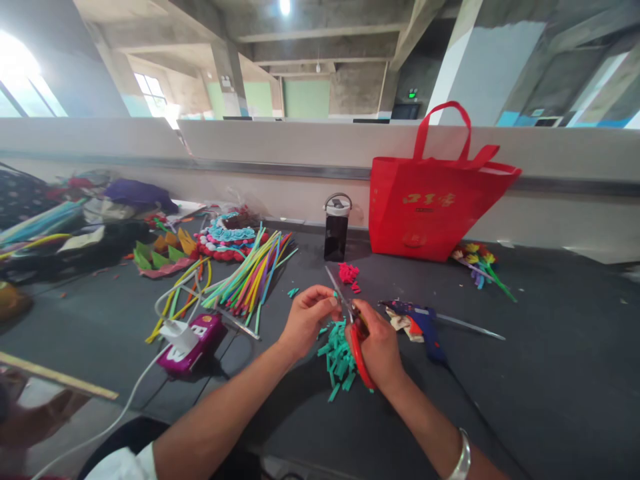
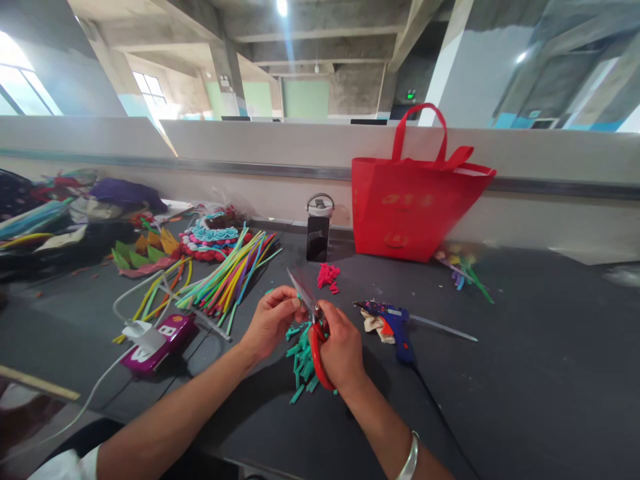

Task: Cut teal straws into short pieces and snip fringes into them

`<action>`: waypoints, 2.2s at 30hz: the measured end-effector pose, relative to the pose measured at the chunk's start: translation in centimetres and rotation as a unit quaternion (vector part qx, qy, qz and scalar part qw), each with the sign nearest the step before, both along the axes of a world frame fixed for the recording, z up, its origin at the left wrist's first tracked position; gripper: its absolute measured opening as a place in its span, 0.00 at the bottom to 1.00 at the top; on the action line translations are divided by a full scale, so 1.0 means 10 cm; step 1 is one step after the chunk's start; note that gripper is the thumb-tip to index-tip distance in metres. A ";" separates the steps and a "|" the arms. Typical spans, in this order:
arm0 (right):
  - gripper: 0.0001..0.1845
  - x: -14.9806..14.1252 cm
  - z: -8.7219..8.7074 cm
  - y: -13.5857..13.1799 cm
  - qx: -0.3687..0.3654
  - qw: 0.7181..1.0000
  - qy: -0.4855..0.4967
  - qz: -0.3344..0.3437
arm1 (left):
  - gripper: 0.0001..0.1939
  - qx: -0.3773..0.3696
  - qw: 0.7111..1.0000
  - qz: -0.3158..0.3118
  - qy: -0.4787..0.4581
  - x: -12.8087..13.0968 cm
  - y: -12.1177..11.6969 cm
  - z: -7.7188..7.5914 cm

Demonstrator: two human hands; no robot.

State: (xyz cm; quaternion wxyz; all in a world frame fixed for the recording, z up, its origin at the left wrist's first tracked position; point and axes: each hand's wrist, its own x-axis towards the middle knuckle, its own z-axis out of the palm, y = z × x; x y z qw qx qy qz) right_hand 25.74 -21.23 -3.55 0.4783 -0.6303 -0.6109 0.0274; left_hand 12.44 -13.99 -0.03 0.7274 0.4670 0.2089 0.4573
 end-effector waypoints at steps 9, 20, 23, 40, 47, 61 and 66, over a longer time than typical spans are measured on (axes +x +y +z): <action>0.16 -0.06 0.16 -0.02 0.025 0.974 0.219 0.048 | 0.05 -0.024 0.999 -0.037 -0.001 -0.01 0.01 0.00; 0.19 -0.08 0.18 0.00 0.005 0.926 0.367 0.089 | 0.07 -0.018 0.999 -0.036 0.029 0.05 -0.01 -0.10; 0.19 -0.08 0.22 -0.01 -0.007 0.922 0.377 0.090 | 0.08 -0.014 0.999 -0.035 0.032 0.05 -0.01 -0.10; 0.17 -0.07 0.16 0.01 0.006 0.953 0.298 0.045 | 0.10 -0.002 0.999 -0.006 0.051 0.05 0.00 -0.12; 0.19 -0.01 0.07 0.03 -0.009 0.995 0.096 0.019 | 0.11 -0.013 1.000 0.000 0.019 -0.02 0.03 0.05; 0.25 0.01 0.05 0.04 -0.077 0.996 -0.042 -0.006 | 0.12 0.032 0.998 0.019 0.047 -0.04 0.03 0.06; 0.24 0.02 0.07 0.02 -0.074 0.995 -0.064 -0.016 | 0.11 0.044 0.997 0.020 0.055 -0.05 0.04 0.06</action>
